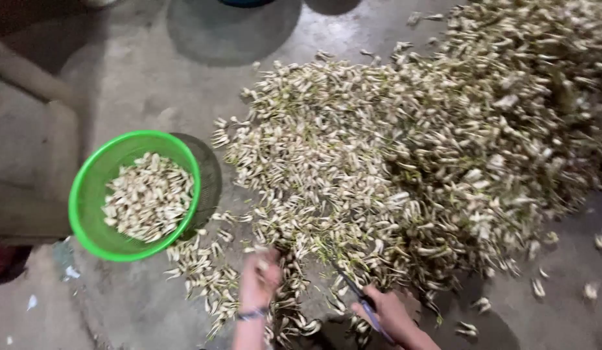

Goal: Trimming the stems of plant buds using scissors and sorting them into a basket

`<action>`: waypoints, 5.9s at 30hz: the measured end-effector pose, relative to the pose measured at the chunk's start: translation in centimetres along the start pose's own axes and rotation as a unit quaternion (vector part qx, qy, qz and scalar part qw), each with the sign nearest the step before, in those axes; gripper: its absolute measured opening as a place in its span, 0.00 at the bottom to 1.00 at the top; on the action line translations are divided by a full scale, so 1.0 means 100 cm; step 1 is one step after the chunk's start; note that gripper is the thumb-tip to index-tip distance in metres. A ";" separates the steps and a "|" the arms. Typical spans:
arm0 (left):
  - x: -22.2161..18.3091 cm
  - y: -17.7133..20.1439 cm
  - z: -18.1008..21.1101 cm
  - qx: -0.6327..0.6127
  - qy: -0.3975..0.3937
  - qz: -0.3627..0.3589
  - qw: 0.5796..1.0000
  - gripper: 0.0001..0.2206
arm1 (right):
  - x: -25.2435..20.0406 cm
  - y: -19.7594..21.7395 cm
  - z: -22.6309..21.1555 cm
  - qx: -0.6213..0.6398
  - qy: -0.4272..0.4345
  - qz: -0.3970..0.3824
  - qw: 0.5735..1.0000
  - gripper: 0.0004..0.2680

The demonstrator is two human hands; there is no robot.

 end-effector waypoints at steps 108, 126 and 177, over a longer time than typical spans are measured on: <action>-0.014 -0.009 -0.039 0.486 0.064 -0.056 0.870 0.12 | 0.027 -0.015 -0.046 -0.048 0.108 -0.161 0.980 0.17; 0.017 0.016 -0.067 0.381 0.131 -0.085 0.911 0.09 | 0.019 0.011 -0.073 0.023 0.172 -0.056 0.983 0.13; 0.042 0.012 0.015 0.501 -0.070 0.176 0.845 0.15 | 0.030 -0.014 -0.040 0.075 0.057 -0.104 0.990 0.14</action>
Point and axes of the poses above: each hand's wrist, its own x-axis towards the middle knuckle, its own y-axis out of the back of the hand, z = x × y, the point moved 8 cm from there along x, towards the middle knuckle, and after that the axes turned 11 degrees about y, right-handed, at the moved point
